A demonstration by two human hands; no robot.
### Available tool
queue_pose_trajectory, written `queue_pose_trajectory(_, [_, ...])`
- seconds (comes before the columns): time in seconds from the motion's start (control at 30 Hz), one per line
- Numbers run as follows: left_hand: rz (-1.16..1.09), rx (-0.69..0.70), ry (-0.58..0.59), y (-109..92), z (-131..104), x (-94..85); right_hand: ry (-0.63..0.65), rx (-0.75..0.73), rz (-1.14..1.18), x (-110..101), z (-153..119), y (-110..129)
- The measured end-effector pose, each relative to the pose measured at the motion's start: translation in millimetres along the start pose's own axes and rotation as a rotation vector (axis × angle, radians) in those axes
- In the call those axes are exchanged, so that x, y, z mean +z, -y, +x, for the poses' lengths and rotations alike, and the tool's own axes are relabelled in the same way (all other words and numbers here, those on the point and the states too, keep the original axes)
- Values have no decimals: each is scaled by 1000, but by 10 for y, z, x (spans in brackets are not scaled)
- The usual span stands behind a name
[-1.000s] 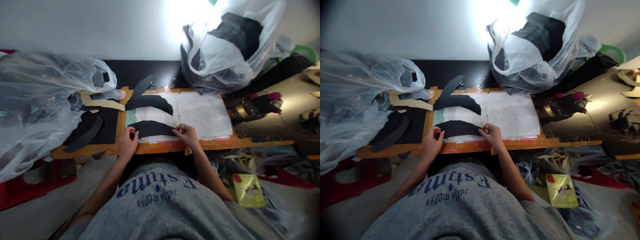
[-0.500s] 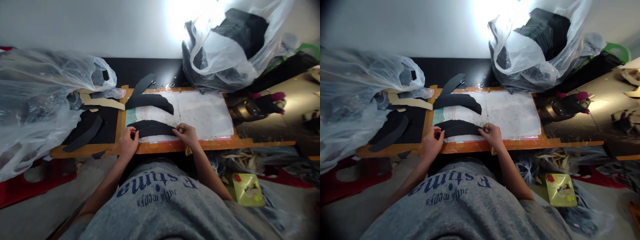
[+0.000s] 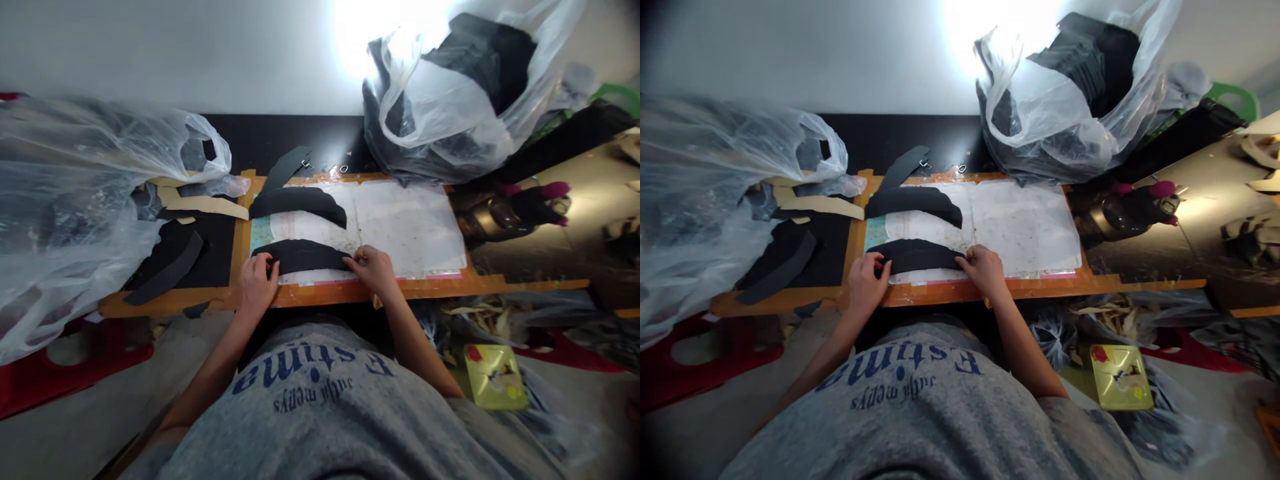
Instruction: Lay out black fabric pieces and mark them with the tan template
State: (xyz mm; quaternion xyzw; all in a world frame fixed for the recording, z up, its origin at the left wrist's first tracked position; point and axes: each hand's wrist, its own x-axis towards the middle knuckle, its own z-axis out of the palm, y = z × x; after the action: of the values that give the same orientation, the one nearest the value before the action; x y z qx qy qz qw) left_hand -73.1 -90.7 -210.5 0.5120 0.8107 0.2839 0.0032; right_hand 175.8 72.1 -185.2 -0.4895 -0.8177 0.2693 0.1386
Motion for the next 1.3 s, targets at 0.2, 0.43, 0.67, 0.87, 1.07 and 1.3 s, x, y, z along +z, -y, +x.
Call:
queue_pose_trajectory(0.2, [241,24,60,-79,18,-60,41,50,-180,-64,19,-32])
queue_pose_trajectory(0.43, [269,-47,-28,109,76,-174,28,-60,84,-75,-7,-117])
queue_pose_trajectory(0.67, [59,95,-54,-78,-46,-80,-100,-47,194,-76,-55,-122])
queue_pose_trajectory(0.87, [-18,138,18,-79,-15,-7,-3,-67,175,-38,-88,-100])
queue_pose_trajectory(1.07, [31,121,10,58,-33,-16,-9,-87,169,-1,-118,-45])
queue_pose_trajectory(1.3, [-66,130,22,101,-57,-21,35,-64,379,-29,-129,-21])
